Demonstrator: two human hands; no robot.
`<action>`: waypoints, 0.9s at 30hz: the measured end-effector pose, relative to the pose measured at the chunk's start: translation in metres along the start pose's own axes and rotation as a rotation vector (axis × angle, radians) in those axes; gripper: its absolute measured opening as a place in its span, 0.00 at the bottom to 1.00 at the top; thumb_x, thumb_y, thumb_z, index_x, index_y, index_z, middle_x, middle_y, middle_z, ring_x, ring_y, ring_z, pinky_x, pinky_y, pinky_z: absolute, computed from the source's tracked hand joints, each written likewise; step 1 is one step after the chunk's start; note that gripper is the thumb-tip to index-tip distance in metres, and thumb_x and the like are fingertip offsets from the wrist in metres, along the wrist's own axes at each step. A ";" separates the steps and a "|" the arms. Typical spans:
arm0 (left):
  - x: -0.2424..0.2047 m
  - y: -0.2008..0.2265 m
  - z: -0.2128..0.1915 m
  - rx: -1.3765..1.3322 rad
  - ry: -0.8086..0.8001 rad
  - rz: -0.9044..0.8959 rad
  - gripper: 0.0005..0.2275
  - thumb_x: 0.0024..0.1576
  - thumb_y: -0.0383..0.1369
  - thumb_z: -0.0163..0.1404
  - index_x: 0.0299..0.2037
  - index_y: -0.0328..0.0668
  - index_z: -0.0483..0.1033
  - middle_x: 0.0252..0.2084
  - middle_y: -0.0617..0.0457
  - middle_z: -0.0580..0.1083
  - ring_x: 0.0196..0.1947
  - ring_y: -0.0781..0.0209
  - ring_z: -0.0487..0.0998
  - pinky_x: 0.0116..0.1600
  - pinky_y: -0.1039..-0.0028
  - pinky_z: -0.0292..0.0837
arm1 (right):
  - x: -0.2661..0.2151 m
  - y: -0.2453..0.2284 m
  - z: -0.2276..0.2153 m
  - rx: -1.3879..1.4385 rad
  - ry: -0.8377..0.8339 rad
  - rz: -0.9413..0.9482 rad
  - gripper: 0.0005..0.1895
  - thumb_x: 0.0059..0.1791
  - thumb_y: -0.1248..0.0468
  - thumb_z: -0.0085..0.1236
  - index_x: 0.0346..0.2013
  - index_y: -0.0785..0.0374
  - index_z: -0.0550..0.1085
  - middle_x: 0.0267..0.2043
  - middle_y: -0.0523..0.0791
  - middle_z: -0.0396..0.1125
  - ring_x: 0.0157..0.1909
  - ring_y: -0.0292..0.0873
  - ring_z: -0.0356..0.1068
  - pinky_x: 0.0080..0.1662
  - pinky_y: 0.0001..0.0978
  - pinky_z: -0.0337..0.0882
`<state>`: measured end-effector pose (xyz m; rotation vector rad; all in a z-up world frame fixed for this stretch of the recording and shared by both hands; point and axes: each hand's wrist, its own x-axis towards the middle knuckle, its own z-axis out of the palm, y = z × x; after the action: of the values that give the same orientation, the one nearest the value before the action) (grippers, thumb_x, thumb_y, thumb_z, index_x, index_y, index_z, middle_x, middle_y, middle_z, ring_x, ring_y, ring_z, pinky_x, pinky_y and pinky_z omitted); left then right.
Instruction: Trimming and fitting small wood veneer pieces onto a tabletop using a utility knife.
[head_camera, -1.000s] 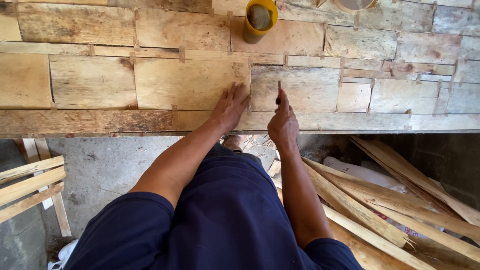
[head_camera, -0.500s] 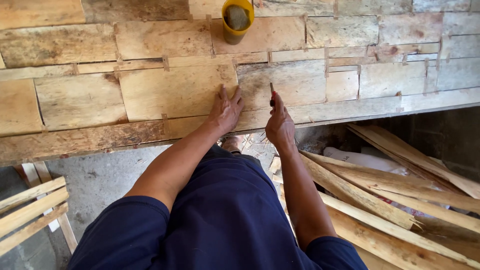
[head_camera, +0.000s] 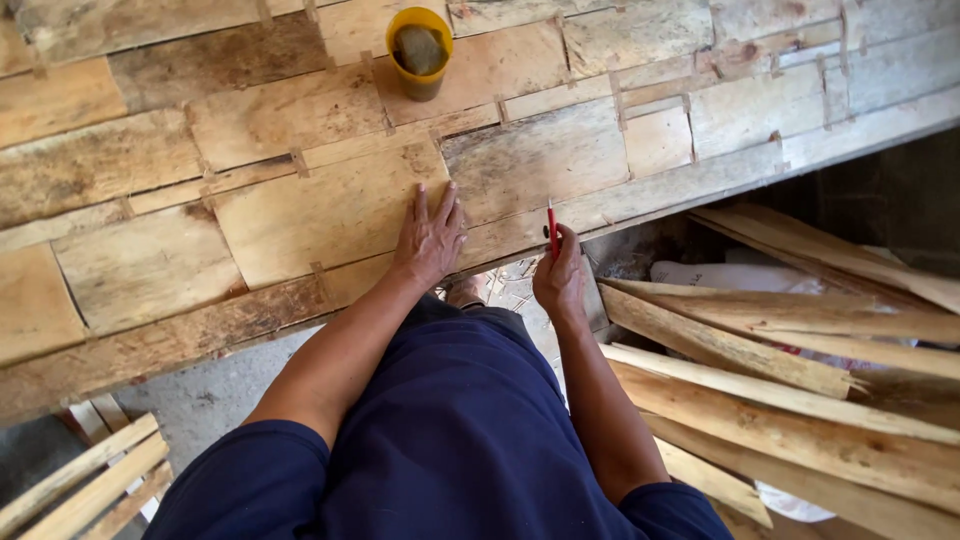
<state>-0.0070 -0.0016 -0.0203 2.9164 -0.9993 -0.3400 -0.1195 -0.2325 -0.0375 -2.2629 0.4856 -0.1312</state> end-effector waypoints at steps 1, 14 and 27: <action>-0.001 0.000 0.002 0.000 -0.001 0.019 0.29 0.60 0.47 0.46 0.68 0.38 0.64 0.76 0.43 0.52 0.69 0.21 0.54 0.67 0.41 0.56 | -0.004 -0.001 0.004 -0.003 0.014 0.013 0.24 0.51 0.71 0.43 0.63 0.65 0.61 0.50 0.59 0.69 0.47 0.61 0.70 0.47 0.55 0.71; -0.011 -0.025 0.008 -0.138 0.063 0.080 0.31 0.60 0.46 0.48 0.71 0.37 0.60 0.77 0.44 0.54 0.71 0.25 0.55 0.73 0.50 0.52 | -0.014 -0.010 0.046 -0.015 0.125 0.134 0.11 0.53 0.62 0.56 0.46 0.64 0.68 0.37 0.58 0.71 0.41 0.64 0.71 0.43 0.55 0.69; -0.008 -0.036 0.014 -0.268 0.093 0.039 0.26 0.61 0.41 0.49 0.68 0.35 0.64 0.75 0.45 0.57 0.72 0.35 0.57 0.69 0.58 0.61 | 0.034 -0.038 0.025 0.089 0.099 0.284 0.12 0.52 0.58 0.58 0.40 0.64 0.70 0.27 0.52 0.69 0.29 0.51 0.70 0.35 0.45 0.69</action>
<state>0.0050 0.0325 -0.0363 2.6442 -0.9176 -0.3068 -0.0704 -0.2053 -0.0291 -2.0838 0.8313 -0.1184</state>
